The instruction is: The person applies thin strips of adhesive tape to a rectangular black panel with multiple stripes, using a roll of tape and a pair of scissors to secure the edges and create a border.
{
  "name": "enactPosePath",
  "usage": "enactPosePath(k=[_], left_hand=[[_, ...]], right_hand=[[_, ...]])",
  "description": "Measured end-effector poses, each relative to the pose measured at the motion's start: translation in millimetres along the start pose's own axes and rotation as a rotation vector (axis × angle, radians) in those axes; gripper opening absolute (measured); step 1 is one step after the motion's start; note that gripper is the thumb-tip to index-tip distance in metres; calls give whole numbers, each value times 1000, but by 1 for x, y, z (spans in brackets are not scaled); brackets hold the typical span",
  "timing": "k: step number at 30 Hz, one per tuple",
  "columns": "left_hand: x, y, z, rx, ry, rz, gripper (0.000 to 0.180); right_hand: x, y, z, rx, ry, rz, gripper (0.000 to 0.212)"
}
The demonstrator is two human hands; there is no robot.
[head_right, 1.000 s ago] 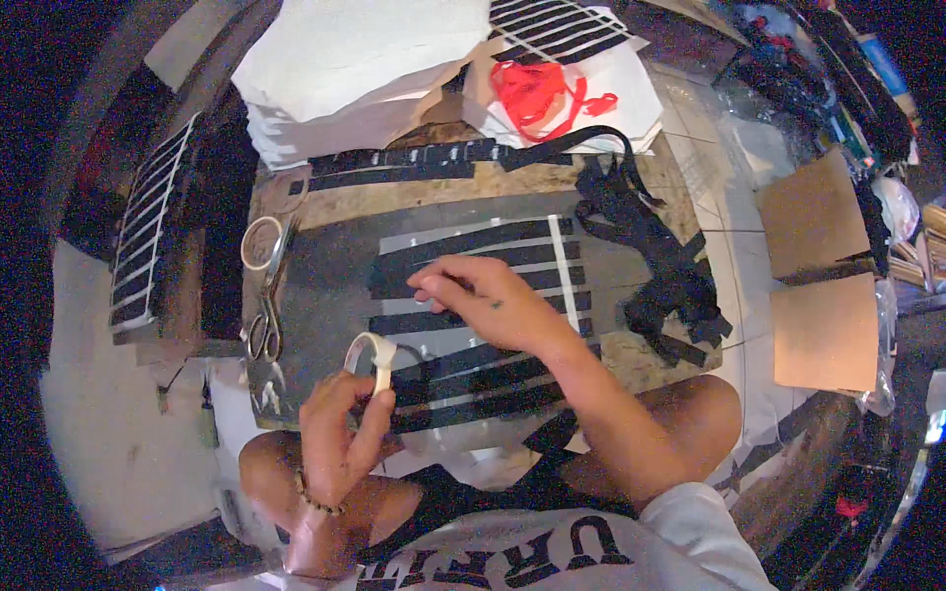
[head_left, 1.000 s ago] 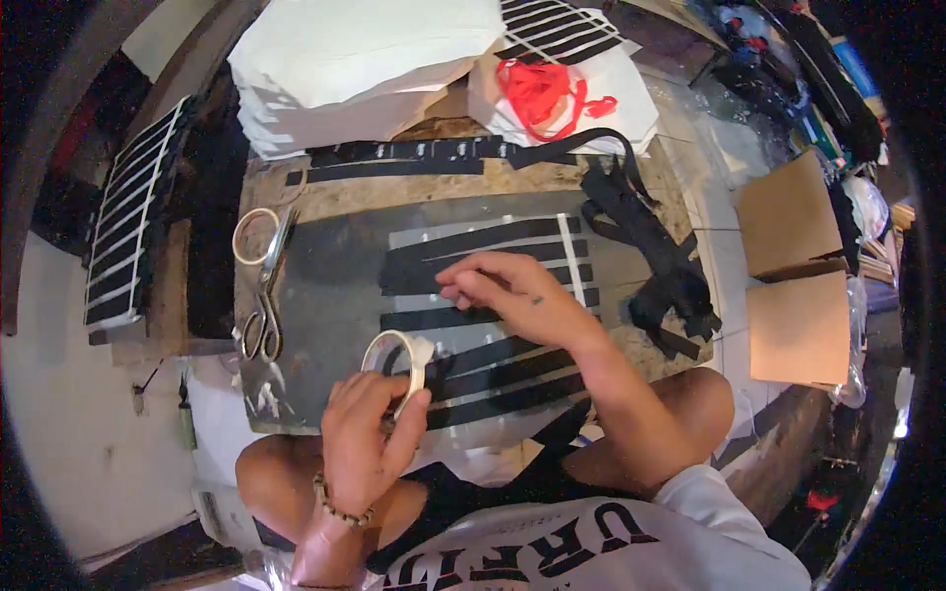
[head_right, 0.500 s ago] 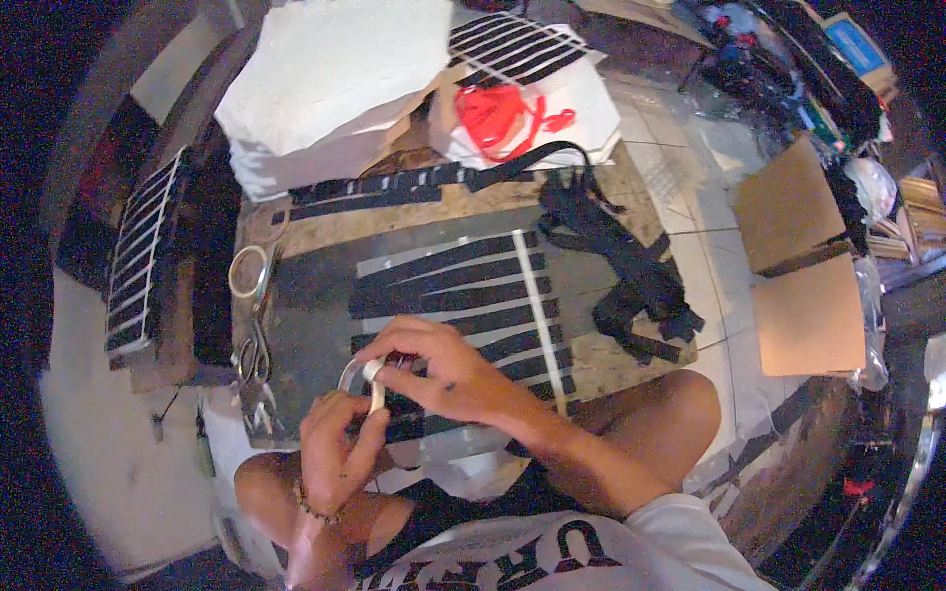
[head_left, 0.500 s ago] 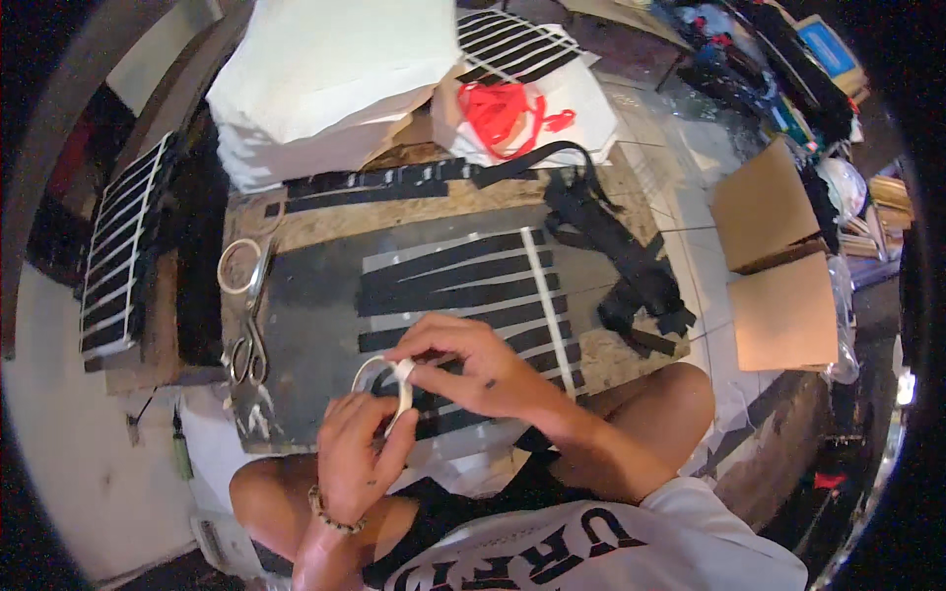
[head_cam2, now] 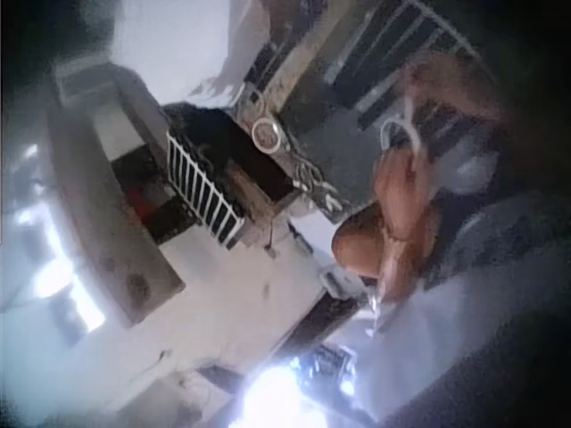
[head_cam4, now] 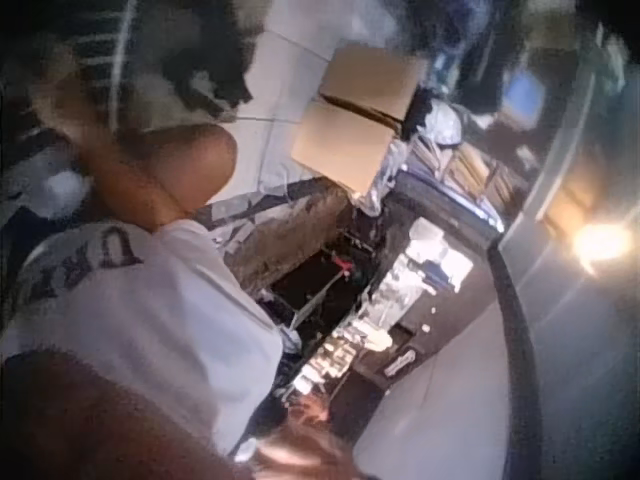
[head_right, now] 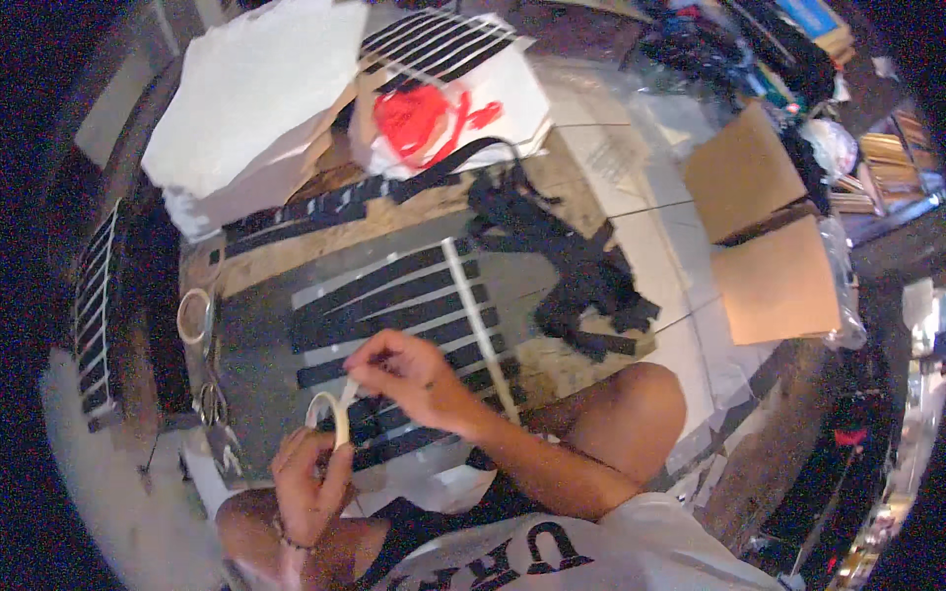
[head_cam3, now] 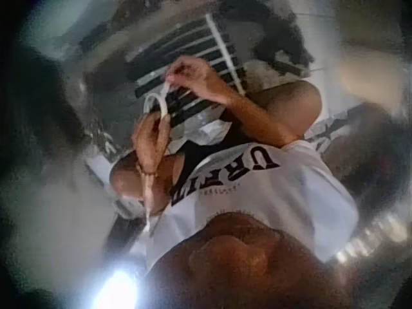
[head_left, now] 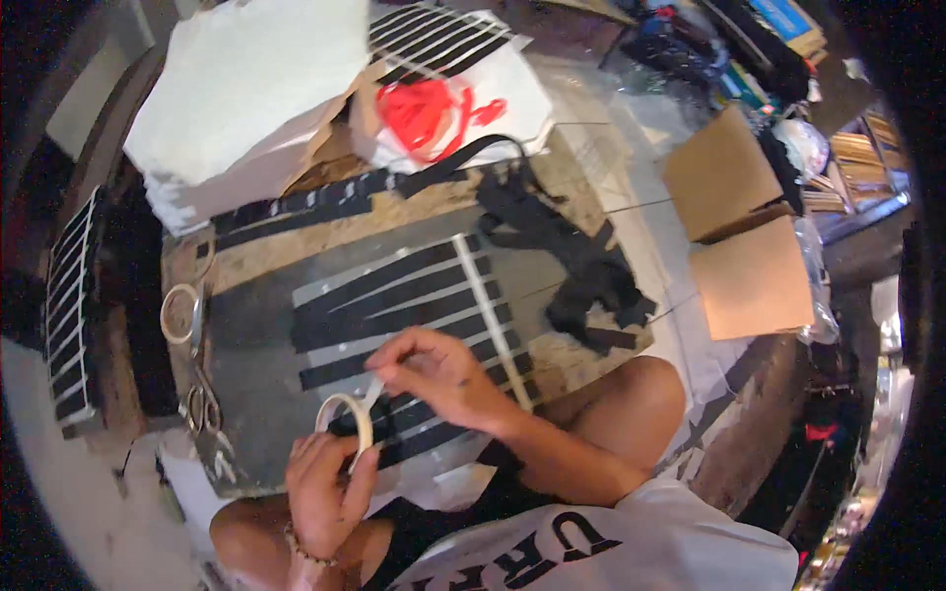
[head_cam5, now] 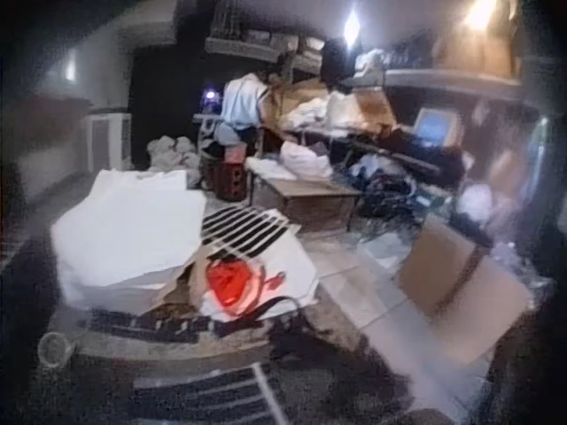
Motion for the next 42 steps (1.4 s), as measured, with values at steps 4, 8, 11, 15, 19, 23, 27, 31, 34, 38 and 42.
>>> enactPosePath(k=[4, 8, 11, 15, 19, 23, 27, 31, 34, 38, 42], left_hand=[[-3, -3, -6, 9, 46, 14, 15], [-1, -8, -8, 14, 16, -46, 17], [-3, -7, -5, 37, 15, -56, 15], [-4, -6, -6, -2, 65, -33, 15], [-4, -13, -5, -78, 131, -28, 15], [-5, -15, -7, -62, 82, -44, 16], [-5, -19, -7, -56, 147, 28, 20], [-2, -21, -11, 83, -45, -30, 21], [-2, -18, -18, 289, -101, 122, 20], [-1, -15, -19, 530, -459, 115, 19], [-7, -18, -26, 441, -144, 155, 17]], right_hand=[[-2, 2, -6, -21, -16, 25, 18], [-7, 2, -4, -84, 7, 79, 16], [-5, -1, -10, -20, 64, 73, 15], [-2, -7, -12, 58, 32, 43, 13], [3, -4, -18, 161, 57, 14, 13], [5, -1, -33, 281, 110, -3, 10], [-15, 14, -61, 305, 14, -75, 12], [-42, 41, -93, 724, -231, -17, 11], [-62, 54, -108, 799, -265, 37, 13], [-90, 61, -116, 928, -485, 30, 10], [-120, 67, -109, 1021, -428, -2, 9]])
Point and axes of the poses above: each hand's wrist, its own x-axis away from the middle knuckle, its own y-axis out of the palm, z = x × y, the point moved 4 cm from there along -x, towards the middle knuckle, and after that the axes turned 13 degrees about y, right-handed, at the moved point
